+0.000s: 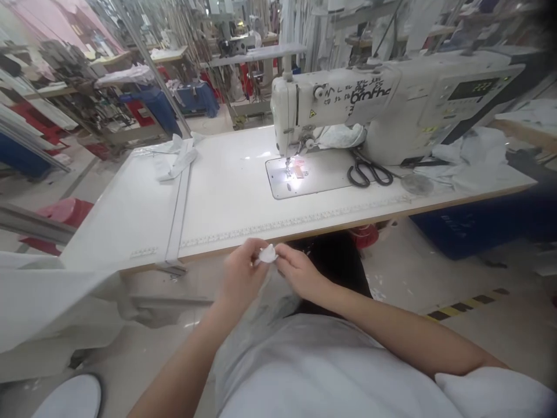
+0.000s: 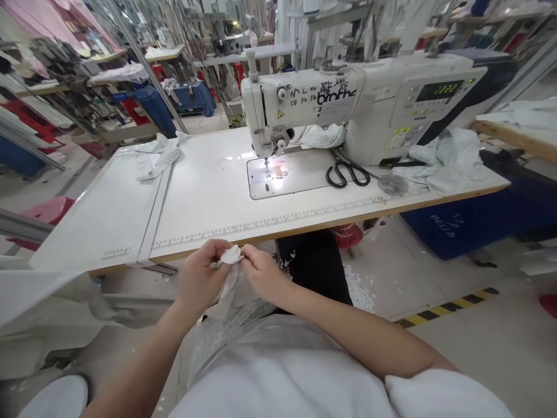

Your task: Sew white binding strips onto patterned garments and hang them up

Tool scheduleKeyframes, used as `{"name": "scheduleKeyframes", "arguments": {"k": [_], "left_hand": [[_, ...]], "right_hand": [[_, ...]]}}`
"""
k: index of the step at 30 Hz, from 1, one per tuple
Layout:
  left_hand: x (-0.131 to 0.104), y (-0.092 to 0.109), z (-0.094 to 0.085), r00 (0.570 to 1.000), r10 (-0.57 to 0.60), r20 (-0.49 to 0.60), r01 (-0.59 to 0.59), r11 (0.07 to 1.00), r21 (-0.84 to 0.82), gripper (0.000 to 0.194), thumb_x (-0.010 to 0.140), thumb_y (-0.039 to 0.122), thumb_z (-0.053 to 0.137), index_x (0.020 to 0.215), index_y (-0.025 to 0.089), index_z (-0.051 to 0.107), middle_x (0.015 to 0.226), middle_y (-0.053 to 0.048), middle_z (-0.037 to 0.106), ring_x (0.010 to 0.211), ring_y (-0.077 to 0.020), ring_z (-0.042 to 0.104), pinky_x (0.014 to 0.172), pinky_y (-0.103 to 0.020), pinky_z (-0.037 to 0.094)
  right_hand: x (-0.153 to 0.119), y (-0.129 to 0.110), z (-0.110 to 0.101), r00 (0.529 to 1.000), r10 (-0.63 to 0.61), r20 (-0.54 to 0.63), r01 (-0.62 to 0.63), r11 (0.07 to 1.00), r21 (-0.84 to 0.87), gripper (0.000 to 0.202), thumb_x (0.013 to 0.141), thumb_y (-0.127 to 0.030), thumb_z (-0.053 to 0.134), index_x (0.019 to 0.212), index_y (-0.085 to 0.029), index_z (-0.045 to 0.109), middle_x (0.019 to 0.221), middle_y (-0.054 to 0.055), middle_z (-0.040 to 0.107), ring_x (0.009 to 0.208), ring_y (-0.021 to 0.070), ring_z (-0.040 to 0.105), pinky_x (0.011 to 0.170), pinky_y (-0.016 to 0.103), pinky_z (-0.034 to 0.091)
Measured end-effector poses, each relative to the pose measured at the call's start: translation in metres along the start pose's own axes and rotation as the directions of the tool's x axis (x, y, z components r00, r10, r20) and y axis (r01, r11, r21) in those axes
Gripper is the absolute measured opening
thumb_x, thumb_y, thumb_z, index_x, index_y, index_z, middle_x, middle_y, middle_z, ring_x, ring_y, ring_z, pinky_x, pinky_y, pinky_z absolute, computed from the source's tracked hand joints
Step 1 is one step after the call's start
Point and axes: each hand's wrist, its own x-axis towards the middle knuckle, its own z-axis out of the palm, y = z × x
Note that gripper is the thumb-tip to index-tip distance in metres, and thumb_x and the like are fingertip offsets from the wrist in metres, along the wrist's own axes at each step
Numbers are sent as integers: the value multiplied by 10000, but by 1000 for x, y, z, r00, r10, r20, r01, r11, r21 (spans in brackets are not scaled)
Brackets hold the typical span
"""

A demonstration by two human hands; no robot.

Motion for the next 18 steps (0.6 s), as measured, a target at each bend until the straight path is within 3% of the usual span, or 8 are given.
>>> {"name": "scheduleKeyframes", "arguments": {"k": [2,4,7,9,12,15,18], "left_hand": [[-1,-6,-9,977,-173,124,201,944,-263,83,697,223,596,770,184,591,620,38,543,549,-85,471,516,-188,355],[-5,-18,-18,893,-279,353,428,766,-479,148,664,236,645,789,171,598,630,33,555,523,-75,474,498,-184,360],[-21,-39,-23,744,-235,626,632,554,-542,277,577,222,732,824,147,632,600,18,574,471,-70,468,456,-183,349],[-34,-52,-26,729,-184,659,644,512,-568,322,532,243,770,811,131,654,602,-13,606,497,-108,523,466,-208,387],[-46,-60,-40,815,-210,540,569,464,-679,336,493,288,805,772,151,677,683,-52,666,639,-203,622,563,-283,484],[-48,-58,-74,900,-327,289,418,456,-785,323,512,316,813,790,206,690,807,-34,699,768,-225,648,677,-317,532],[-45,-53,-109,909,-418,8,254,538,-804,297,578,311,790,839,237,669,919,-5,695,911,-203,626,775,-290,533]], "right_hand": [[0,7,2,999,-27,-43,27,1000,4,152,882,-256,390,773,-192,475,613,-50,424,560,116,405,524,224,307],[-1,12,3,997,-63,-32,64,998,6,175,886,-298,431,752,-191,469,601,-55,414,544,109,387,514,221,297],[-1,18,6,997,-54,56,53,998,16,210,875,-310,474,708,-183,491,606,-47,437,562,106,404,526,219,311],[2,23,10,993,-13,115,11,1000,22,211,864,-309,498,698,-180,517,627,-40,475,593,110,438,544,216,337],[10,41,12,980,105,172,-104,994,-13,212,851,-306,543,683,-175,549,653,-33,522,648,124,492,600,223,395],[18,76,6,938,329,107,-319,943,-99,230,908,-301,491,753,-153,574,738,-4,568,713,141,541,677,271,451],[18,111,0,832,552,52,-537,826,-171,196,925,-309,501,950,-132,583,932,40,596,803,159,583,725,330,495]]}}
